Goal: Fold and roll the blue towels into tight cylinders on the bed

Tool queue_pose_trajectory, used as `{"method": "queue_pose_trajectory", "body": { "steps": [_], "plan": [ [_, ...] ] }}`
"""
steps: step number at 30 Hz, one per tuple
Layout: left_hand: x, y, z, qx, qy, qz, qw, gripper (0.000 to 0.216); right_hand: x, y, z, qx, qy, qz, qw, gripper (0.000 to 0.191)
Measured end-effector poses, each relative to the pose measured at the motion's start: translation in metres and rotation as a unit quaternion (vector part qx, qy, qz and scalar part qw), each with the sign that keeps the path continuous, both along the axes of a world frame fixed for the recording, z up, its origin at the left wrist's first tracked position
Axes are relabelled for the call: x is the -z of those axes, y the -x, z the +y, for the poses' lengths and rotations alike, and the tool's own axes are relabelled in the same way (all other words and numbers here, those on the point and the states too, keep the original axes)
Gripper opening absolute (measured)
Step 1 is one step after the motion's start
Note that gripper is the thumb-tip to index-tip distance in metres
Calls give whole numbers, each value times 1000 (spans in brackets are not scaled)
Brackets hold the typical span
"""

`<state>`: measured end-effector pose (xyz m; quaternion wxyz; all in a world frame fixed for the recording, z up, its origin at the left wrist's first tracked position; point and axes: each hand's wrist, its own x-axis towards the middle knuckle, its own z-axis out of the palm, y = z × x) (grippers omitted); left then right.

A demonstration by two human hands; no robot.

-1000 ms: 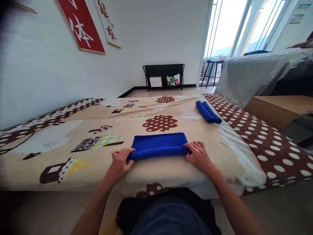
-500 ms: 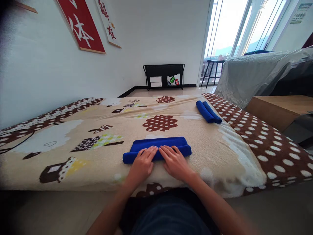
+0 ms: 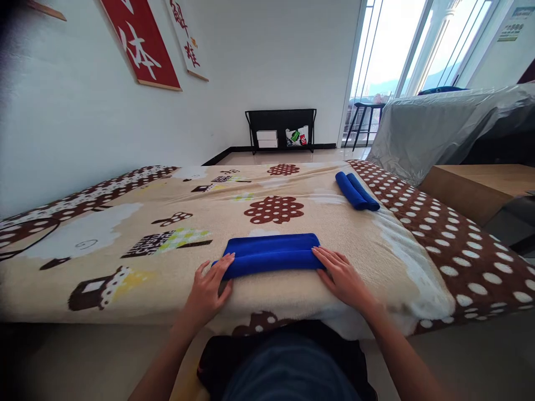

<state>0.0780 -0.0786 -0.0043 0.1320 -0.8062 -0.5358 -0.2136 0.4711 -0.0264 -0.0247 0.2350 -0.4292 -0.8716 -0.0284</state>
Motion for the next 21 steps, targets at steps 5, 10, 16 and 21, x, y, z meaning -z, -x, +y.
{"method": "queue_pose_trajectory", "body": {
  "steps": [5, 10, 16, 21],
  "plan": [
    [-2, -2, 4, -44, 14, -6, 999, 52, -2, 3, 2, 28, 2, 9, 1000, 52],
    [-9, -8, 13, -77, 9, -12, 997, 44, -5, 16, 12, 68, -13, 22, 997, 42],
    [-14, -5, 17, -82, 18, -9, 996, 42, -8, 19, 15, 73, -33, 12, 997, 36],
    [-23, 1, 16, -63, 43, -34, 997, 36, -23, 14, 7, 44, -3, 15, 999, 30]
  ]
}}
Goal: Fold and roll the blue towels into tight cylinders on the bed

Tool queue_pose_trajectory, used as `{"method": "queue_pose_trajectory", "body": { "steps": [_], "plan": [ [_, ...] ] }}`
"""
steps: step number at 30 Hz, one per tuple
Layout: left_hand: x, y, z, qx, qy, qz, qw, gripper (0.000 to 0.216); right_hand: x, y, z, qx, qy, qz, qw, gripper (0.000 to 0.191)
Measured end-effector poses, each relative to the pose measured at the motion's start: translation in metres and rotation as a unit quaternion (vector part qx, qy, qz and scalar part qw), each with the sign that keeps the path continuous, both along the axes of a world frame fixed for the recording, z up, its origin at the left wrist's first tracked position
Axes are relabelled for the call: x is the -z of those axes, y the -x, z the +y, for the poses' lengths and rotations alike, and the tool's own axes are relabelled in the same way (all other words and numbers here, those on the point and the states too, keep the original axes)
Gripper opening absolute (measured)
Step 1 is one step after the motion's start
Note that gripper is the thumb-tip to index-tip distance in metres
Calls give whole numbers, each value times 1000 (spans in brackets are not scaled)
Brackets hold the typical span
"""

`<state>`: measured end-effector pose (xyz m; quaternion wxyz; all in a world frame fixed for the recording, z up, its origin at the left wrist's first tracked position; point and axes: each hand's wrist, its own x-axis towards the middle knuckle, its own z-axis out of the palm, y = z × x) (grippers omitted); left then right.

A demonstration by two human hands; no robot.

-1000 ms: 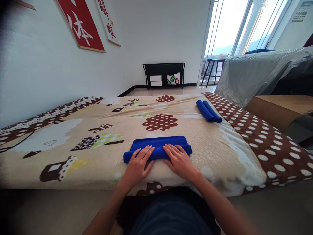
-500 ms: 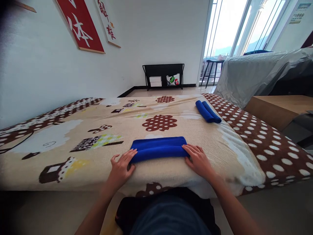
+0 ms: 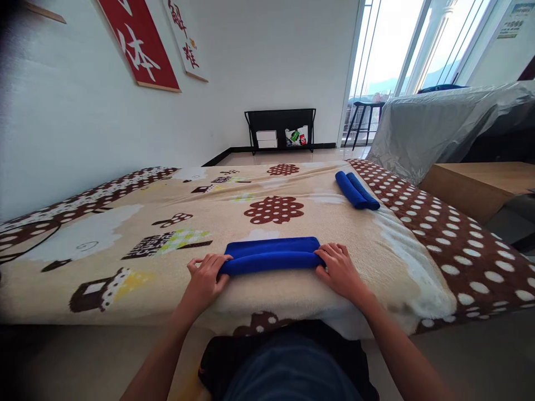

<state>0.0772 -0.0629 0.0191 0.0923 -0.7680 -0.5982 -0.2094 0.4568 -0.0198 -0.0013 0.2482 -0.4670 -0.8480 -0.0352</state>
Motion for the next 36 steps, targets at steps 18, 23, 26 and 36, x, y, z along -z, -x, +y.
{"method": "queue_pose_trajectory", "body": {
  "steps": [18, 23, 26, 36],
  "plan": [
    [14, -92, 9, 131, -21, 66, 989, 56, -2, 88, -14, -97, -23, -36, 994, 58],
    [15, -52, -3, 116, -38, 53, 991, 56, 4, 44, -11, -88, -11, -20, 996, 58],
    [17, -27, -9, 103, -48, 53, 992, 56, 8, 16, -9, -83, 9, -1, 996, 58],
    [23, 24, -11, 82, -41, 29, 995, 54, 13, -15, -4, -93, 44, 54, 993, 50]
  ]
}}
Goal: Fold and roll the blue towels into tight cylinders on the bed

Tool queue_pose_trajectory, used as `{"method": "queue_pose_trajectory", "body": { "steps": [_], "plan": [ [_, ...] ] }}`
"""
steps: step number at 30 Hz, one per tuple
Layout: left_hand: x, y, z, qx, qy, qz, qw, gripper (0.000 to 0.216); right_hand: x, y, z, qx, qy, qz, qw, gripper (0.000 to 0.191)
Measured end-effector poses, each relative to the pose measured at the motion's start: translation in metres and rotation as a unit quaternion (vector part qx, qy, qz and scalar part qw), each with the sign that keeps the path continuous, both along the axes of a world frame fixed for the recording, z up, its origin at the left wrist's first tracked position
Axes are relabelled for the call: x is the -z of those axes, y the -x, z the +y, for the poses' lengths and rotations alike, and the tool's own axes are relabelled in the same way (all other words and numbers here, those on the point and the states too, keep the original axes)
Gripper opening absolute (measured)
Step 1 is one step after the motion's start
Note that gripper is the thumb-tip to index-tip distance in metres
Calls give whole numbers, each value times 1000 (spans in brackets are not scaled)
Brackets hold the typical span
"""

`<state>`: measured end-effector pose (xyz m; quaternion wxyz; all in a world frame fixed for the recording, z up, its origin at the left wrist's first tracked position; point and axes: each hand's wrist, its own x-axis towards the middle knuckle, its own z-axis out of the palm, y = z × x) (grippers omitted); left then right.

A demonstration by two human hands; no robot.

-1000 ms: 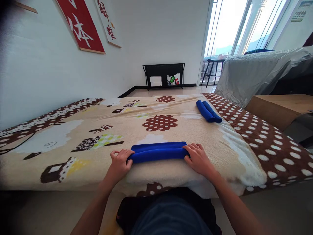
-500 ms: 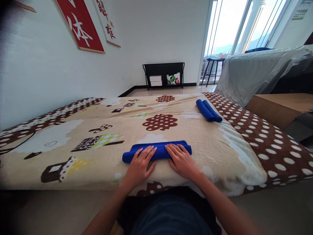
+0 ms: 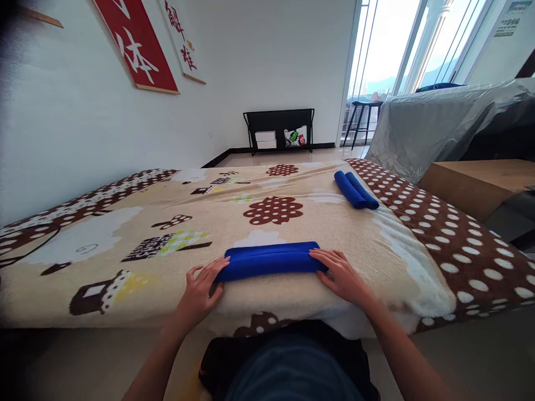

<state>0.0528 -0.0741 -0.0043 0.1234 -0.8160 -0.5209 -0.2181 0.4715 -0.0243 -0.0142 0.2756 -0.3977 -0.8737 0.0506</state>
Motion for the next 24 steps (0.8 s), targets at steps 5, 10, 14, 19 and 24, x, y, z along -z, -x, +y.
{"method": "queue_pose_trajectory", "body": {
  "steps": [5, 10, 14, 19, 24],
  "plan": [
    [-16, -10, 19, -48, 55, -11, 997, 41, -8, 16, 15, 64, -22, -18, 998, 37],
    [-34, -55, 35, -120, 14, 29, 992, 37, -19, 60, 24, 164, -84, -59, 981, 36],
    [-29, -105, 43, -30, 8, 33, 999, 52, -20, 105, 18, 94, -88, -77, 989, 55],
    [-15, -118, 48, 30, 37, 22, 999, 55, -15, 116, 21, 30, -70, -93, 993, 56],
    [-12, -71, 48, 26, 38, 13, 999, 53, -13, 74, 34, 15, -56, -93, 994, 55]
  ]
}}
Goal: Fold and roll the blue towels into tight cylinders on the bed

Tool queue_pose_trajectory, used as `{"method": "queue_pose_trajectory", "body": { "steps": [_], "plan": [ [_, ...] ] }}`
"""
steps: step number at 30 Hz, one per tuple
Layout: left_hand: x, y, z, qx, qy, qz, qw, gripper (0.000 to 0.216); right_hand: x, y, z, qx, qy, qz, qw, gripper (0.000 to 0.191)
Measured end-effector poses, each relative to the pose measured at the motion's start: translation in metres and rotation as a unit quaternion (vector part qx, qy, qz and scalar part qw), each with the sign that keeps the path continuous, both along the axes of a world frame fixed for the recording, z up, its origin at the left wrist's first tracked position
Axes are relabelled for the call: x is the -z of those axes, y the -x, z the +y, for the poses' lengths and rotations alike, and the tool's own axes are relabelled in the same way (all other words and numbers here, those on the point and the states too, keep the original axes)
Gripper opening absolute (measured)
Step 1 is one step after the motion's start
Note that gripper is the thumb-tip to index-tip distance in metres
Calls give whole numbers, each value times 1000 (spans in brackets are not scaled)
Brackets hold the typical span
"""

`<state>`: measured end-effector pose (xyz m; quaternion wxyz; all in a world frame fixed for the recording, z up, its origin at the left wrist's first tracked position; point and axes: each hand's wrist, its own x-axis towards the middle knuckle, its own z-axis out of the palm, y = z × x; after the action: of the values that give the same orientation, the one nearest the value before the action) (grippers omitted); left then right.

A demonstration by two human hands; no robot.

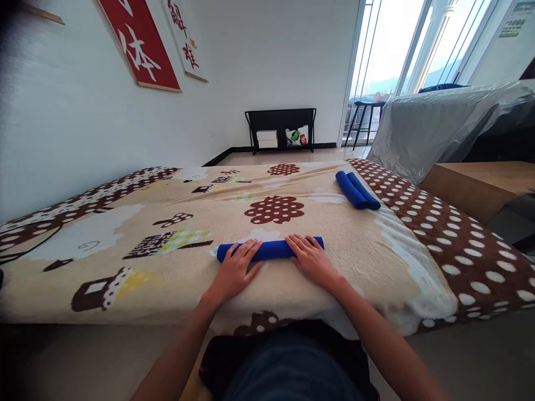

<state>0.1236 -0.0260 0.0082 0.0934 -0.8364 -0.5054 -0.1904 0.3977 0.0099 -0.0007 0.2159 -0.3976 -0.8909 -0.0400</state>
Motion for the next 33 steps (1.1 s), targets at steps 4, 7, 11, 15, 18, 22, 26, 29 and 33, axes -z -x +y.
{"method": "queue_pose_trajectory", "body": {
  "steps": [4, 7, 11, 15, 18, 22, 26, 29, 33],
  "plan": [
    [1, 38, 3, -39, 10, -8, 999, 52, 0, -35, 10, 7, 30, 12, 999, 54],
    [1, 54, 7, -47, 37, -8, 998, 51, 0, -49, 17, 1, 57, 17, 998, 53],
    [-1, 59, 14, -44, 47, -2, 998, 50, 2, -53, 26, -17, 81, 20, 996, 55],
    [-4, 58, 25, -43, 55, 11, 998, 55, 3, -53, 34, -16, 98, 20, 995, 55],
    [-6, 63, 35, -42, 51, 26, 997, 54, 0, -54, 39, -11, 98, 20, 995, 52],
    [-12, 75, 46, -15, 54, 44, 997, 46, -10, -58, 42, -19, 70, 0, 997, 49],
    [-20, 84, 51, 19, 93, 30, 995, 46, -26, -64, 49, -16, 97, 5, 995, 40],
    [-28, 82, 46, 20, 136, 0, 991, 46, -52, -71, 58, -15, 139, 86, 986, 38],
    [-36, 55, 26, 55, 193, -85, 976, 44, -113, -74, 63, -66, 170, 262, 948, 37]
  ]
}}
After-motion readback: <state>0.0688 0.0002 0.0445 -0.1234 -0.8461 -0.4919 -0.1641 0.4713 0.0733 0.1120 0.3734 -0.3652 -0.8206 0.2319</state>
